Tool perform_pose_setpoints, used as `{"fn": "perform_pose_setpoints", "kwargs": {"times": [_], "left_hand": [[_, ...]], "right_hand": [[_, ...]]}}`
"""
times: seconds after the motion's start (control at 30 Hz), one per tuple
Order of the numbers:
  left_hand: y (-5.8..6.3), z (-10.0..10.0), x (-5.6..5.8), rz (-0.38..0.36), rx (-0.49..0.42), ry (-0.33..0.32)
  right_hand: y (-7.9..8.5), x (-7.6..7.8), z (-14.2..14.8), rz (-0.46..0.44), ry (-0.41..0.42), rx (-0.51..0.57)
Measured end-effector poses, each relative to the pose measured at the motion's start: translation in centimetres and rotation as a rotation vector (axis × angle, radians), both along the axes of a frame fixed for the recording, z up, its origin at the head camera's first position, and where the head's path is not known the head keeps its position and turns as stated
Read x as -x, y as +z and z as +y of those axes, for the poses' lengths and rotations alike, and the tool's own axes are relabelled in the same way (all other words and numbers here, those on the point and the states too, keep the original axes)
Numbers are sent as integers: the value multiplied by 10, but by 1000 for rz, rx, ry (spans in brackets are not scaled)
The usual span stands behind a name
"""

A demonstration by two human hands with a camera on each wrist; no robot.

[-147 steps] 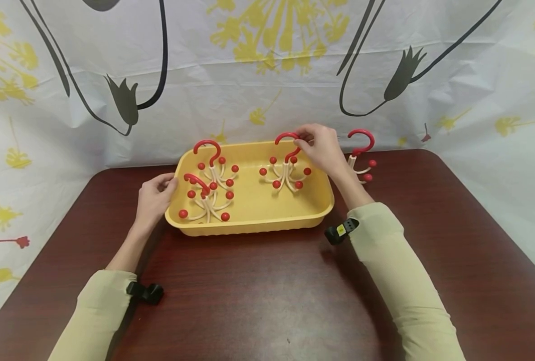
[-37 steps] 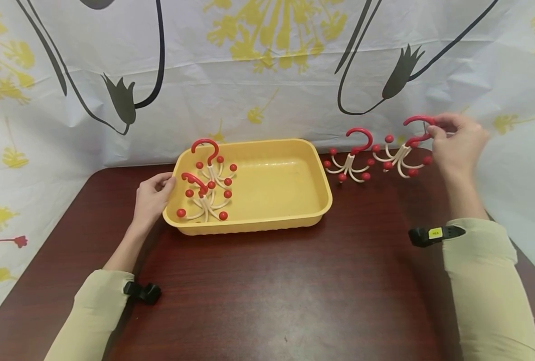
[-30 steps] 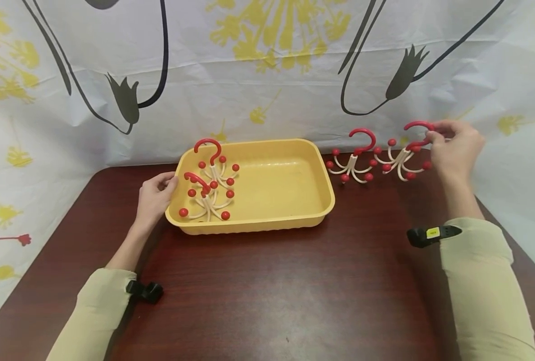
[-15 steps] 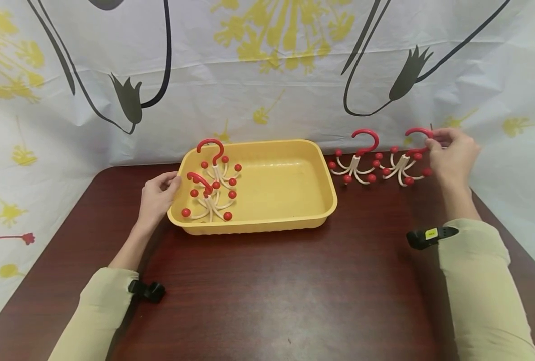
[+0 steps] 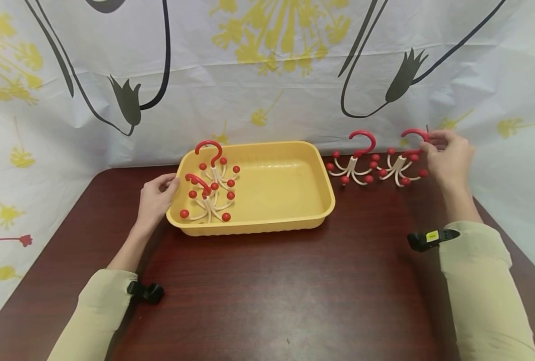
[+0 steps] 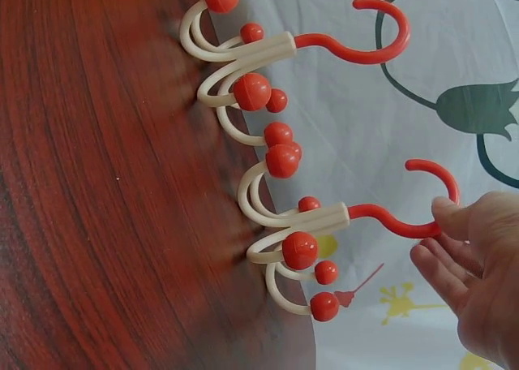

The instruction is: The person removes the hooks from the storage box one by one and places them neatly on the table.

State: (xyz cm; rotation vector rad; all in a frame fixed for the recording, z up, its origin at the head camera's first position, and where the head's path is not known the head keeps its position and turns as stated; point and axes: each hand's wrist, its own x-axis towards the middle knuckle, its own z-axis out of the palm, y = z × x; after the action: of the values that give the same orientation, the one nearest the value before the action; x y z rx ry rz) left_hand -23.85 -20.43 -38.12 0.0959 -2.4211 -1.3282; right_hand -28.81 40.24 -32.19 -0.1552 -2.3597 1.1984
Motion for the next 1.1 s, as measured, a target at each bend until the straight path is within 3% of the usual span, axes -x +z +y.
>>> {"fn": "perform_pose_setpoints", "kwargs": {"times": [0.13,0.27,0.53,0.87,1.1], "left_hand": [[0,0,0,-2,-1,3],[0,0,0,-3,-1,2],[-1,0,0,-11,-6,1],[-1,1,0,-8,-12,-4],[0,1,-1,4,4,1]], "right_hand": [[3,-3,0,2,-1,32],[8,-6,-3,62,-15,60],[23,-10,-21,154,-35,20],[41,-22,-59,180,95,-62],[51,-31,-93,134,207,-168]]}}
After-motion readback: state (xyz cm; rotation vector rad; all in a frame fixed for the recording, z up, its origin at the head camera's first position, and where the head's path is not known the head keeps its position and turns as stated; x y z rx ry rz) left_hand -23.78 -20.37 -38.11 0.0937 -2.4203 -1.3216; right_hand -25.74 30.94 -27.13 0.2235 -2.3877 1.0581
